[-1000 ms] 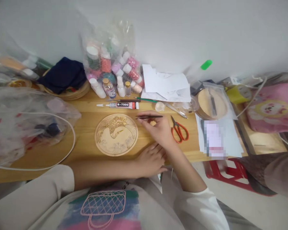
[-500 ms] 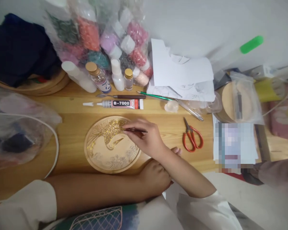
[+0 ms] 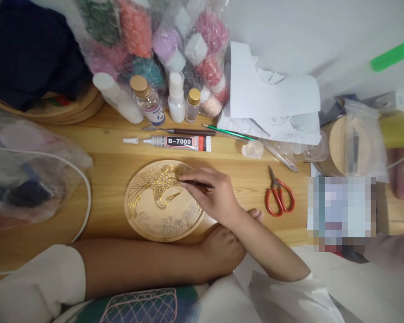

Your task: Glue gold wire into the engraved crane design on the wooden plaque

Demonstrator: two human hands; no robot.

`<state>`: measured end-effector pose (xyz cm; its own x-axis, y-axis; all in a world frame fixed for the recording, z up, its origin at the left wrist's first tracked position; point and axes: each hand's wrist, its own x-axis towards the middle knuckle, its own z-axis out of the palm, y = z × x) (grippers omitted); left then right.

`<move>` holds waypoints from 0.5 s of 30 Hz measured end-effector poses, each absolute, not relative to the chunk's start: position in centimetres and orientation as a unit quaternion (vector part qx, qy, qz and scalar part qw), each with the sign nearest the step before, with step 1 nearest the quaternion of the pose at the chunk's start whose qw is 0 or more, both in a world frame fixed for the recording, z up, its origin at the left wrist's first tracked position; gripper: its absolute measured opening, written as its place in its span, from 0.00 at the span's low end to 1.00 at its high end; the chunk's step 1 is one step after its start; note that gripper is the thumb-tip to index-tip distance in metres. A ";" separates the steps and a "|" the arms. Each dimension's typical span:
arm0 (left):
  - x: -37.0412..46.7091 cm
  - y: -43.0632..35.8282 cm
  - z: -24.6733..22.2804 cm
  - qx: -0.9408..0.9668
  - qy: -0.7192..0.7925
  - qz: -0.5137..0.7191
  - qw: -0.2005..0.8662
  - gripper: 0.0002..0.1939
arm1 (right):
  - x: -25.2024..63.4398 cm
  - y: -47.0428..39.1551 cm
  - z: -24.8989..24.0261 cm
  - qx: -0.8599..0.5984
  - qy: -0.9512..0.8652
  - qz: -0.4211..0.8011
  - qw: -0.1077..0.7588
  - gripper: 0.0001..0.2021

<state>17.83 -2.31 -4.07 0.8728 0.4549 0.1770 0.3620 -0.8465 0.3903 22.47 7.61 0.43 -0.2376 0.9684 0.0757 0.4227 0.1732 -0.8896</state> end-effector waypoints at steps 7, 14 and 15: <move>17.9 -2.4 -3.9 0.951 0.230 0.141 0.153 0.25 | 22.4 7.6 0.4 -0.521 -0.672 0.394 0.349 0.05; 17.7 -1.7 -3.2 0.954 0.213 0.113 0.177 0.25 | 22.4 7.6 0.6 -0.521 -0.665 0.406 0.347 0.05; 17.6 -1.6 -3.1 0.955 0.212 0.107 0.178 0.25 | 22.4 7.6 0.6 -0.521 -0.666 0.406 0.347 0.06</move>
